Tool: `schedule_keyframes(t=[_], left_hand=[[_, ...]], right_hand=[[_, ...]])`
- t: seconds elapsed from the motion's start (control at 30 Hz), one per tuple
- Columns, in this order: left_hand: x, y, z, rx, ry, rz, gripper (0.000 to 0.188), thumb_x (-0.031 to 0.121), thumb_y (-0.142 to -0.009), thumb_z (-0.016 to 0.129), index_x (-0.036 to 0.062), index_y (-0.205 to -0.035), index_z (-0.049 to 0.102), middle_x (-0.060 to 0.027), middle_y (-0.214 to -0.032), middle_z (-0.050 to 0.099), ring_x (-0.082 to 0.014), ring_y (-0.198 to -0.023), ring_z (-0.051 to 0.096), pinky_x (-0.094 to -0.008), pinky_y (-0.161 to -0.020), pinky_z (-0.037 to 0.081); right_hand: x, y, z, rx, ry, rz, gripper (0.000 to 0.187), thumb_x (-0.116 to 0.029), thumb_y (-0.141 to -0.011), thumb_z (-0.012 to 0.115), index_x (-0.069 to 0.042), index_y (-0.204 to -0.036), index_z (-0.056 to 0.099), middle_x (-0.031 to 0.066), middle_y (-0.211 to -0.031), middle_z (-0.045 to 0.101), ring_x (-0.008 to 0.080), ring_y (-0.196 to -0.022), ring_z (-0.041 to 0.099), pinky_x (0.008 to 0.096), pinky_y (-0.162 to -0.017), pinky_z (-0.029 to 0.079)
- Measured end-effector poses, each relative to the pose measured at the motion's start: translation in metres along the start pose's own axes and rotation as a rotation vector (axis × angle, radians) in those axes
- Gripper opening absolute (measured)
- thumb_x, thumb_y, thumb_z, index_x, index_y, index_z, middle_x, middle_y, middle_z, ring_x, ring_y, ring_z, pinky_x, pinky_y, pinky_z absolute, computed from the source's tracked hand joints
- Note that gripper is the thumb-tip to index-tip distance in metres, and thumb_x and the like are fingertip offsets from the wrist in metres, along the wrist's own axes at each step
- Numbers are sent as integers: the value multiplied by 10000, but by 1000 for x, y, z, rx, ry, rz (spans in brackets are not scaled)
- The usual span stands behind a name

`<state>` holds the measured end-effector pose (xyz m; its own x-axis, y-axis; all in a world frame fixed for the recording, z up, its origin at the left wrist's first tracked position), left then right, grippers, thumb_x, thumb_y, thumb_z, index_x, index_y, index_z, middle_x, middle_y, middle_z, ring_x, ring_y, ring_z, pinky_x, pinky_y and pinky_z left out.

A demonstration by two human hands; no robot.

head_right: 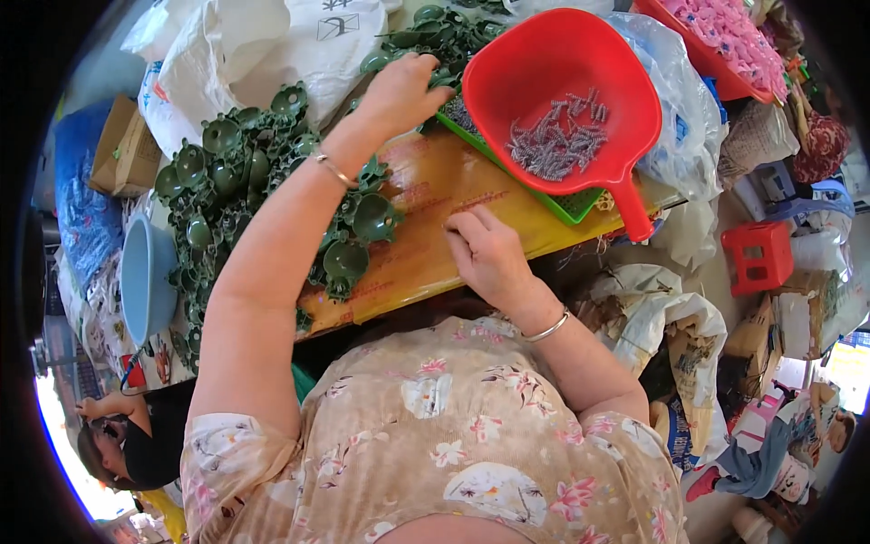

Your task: Assembling small green plastic components by inserting metal pins.

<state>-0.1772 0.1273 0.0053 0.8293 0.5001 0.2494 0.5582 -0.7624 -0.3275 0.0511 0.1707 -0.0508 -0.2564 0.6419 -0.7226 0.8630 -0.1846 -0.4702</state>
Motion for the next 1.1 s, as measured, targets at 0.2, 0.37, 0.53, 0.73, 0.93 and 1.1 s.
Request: schedule_keyframes(t=[0.2, 0.37, 0.53, 0.73, 0.93, 1.1], left_hand=[[-5, -22, 19, -128, -123, -51, 188, 139, -811, 508, 14, -892, 624, -189, -994, 603, -390, -920, 617, -476, -788, 506], [-26, -3, -8, 248, -181, -108, 162, 125, -788, 550, 48, -931, 562, -159, -932, 595, -384, -849, 617, -484, -739, 507], [-3, 56, -44, 554, 157, -25, 103, 85, -746, 597, 15, -818, 579, -108, -713, 549, -238, -630, 542, -346, -585, 437], [33, 119, -33, 284, 1273, -365, 54, 37, -765, 585, 33, -817, 575, 2, -717, 582, -100, -636, 532, -261, -554, 428], [52, 133, -14, 219, 1931, -739, 244, 181, -863, 537, 0, -1012, 605, -96, -808, 614, -203, -686, 616, -314, -641, 515], [53, 136, -21, 203, 1940, -775, 250, 180, -877, 530, -15, -1025, 586, -141, -772, 626, -251, -700, 659, -343, -635, 540]], right_hand=[[2, -1, -1, 131, -50, 20, 148, 54, -805, 617, -2, -941, 617, 153, -818, 577, 310, -714, 598, 342, -620, 491], [-4, -6, -4, 189, -109, 76, 134, 64, -812, 610, 6, -932, 622, 133, -807, 572, 259, -680, 584, 308, -601, 473], [-23, -25, -12, 216, -405, 125, 110, 47, -834, 607, 6, -934, 629, 89, -778, 576, 156, -682, 546, 255, -622, 449], [-39, -33, -2, 122, -372, 13, 120, 49, -822, 617, 2, -929, 644, 80, -782, 581, 141, -674, 547, 247, -609, 444], [-44, -15, 10, 54, -534, 160, 98, 57, -869, 573, 32, -952, 618, 14, -855, 581, 52, -720, 519, 183, -623, 423], [-42, -15, 1, 95, -141, -165, 165, 63, -791, 624, -7, -939, 605, 126, -836, 606, 252, -699, 611, 304, -607, 490]])
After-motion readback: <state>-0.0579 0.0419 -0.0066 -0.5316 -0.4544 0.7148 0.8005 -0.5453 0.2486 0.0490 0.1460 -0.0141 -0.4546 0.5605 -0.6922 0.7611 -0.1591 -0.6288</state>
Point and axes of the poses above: each hand's wrist, its own y-axis away from the middle knuckle, its own z-axis out of the palm, x = y × z, the point moved 1 cm from there along -y, towards the middle knuckle
